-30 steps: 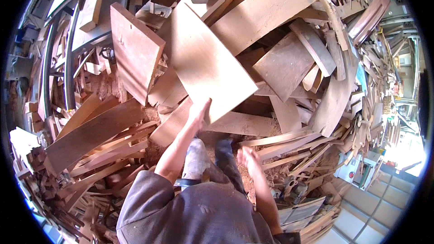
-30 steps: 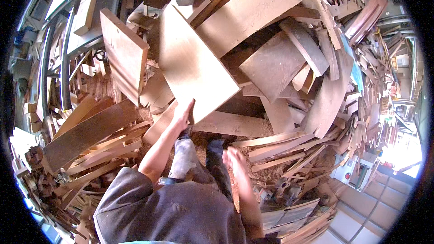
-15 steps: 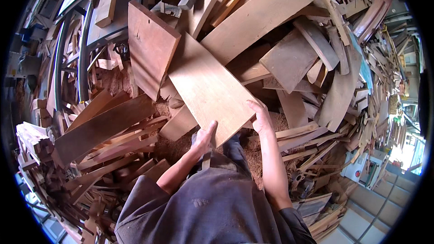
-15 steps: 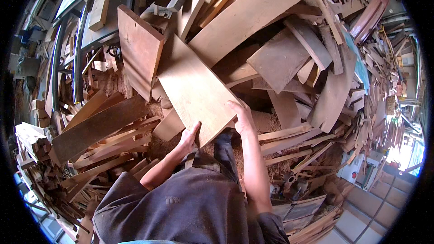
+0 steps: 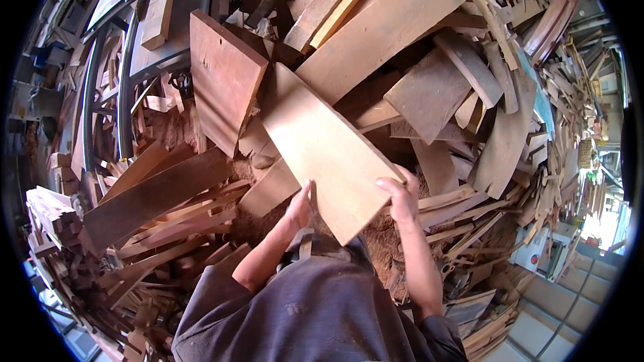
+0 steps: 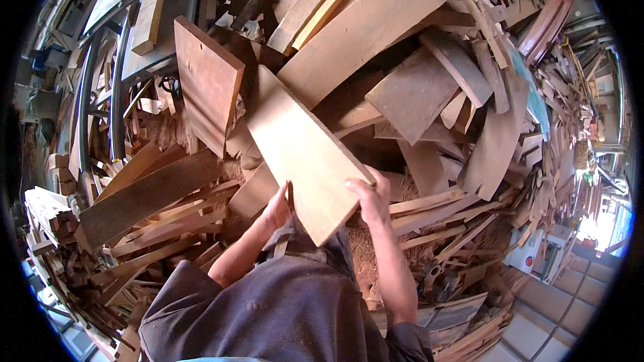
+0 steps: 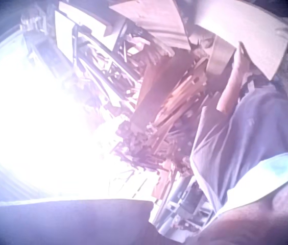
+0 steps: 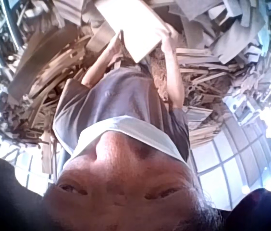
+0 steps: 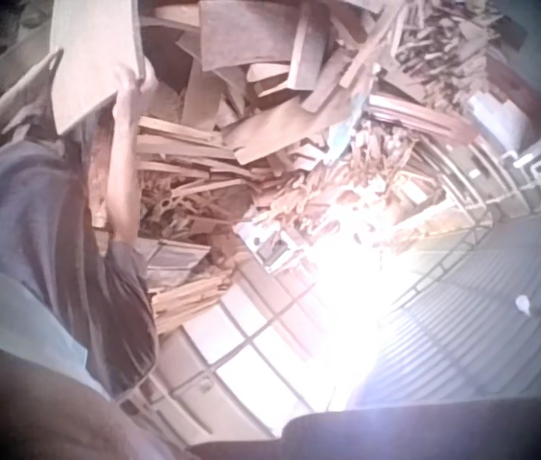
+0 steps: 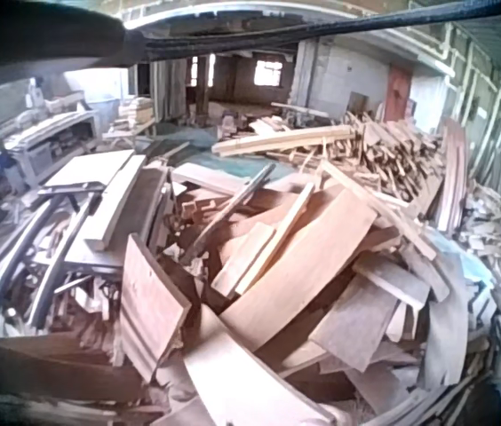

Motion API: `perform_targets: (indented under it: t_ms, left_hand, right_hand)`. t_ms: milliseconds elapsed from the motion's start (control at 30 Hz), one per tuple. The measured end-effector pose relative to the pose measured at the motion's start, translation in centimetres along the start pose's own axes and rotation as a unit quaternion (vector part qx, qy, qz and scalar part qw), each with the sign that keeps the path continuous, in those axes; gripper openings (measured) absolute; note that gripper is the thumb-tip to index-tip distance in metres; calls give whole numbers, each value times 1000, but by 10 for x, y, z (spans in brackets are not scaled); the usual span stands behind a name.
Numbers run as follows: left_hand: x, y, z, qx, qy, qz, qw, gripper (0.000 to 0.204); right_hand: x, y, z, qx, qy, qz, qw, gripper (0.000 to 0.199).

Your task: The person walks across the workshop, picks up wooden boards from a pile by hand, holds a board against a woodworking machine, and sorts through other wooden planks in the scrap pile.

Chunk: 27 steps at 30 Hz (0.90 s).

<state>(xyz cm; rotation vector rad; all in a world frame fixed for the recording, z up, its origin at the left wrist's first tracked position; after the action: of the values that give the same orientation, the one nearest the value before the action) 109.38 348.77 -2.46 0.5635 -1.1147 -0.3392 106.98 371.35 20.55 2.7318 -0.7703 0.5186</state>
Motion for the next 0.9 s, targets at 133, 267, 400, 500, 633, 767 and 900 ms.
perform_targets:
  t_ms: [133, 267, 400, 500, 633, 767, 900]
  left_hand:
    - [-36, -3, -1, -71, -54, 0, 996, 88]
    - [-65, 23, -44, -64, -108, 30, 992, 89]
    - [-24, 101, -56, -5, -182, -4, 983, 102]
    - [-12, 114, -59, -38, -175, -60, 982, 103]
    - [-24, 158, -60, -114, -139, -105, 978, 97]
    - [-54, 221, -20, -228, -96, -55, 967, 58]
    - [-85, 336, 39, -270, 13, -140, 953, 70]
  right_hand:
    - [33, -41, -41, 28, -7, 57, 998, 56]
    - [70, -80, -46, 91, 18, 60, 994, 56]
    - [113, -129, -43, 139, -5, 47, 989, 56]
    - [152, -156, -57, 88, -12, 123, 989, 55]
    - [205, -209, -43, 19, -53, 227, 972, 56]
    - [226, -243, -7, -76, -75, 289, 951, 65]
    - [173, -246, -27, -213, -188, 295, 912, 59]
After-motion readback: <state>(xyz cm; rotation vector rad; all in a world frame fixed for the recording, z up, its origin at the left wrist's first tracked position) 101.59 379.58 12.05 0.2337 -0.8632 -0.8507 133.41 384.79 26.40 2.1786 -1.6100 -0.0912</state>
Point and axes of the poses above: each hand's wrist, its own x-axis away from the middle knuckle, its own y-axis out of the palm, z = x × y, the point moved 9 cm from there along -x, towards the middle knuckle, and after that the axes turned 12 degrees about -x, right-handed, at the moved point
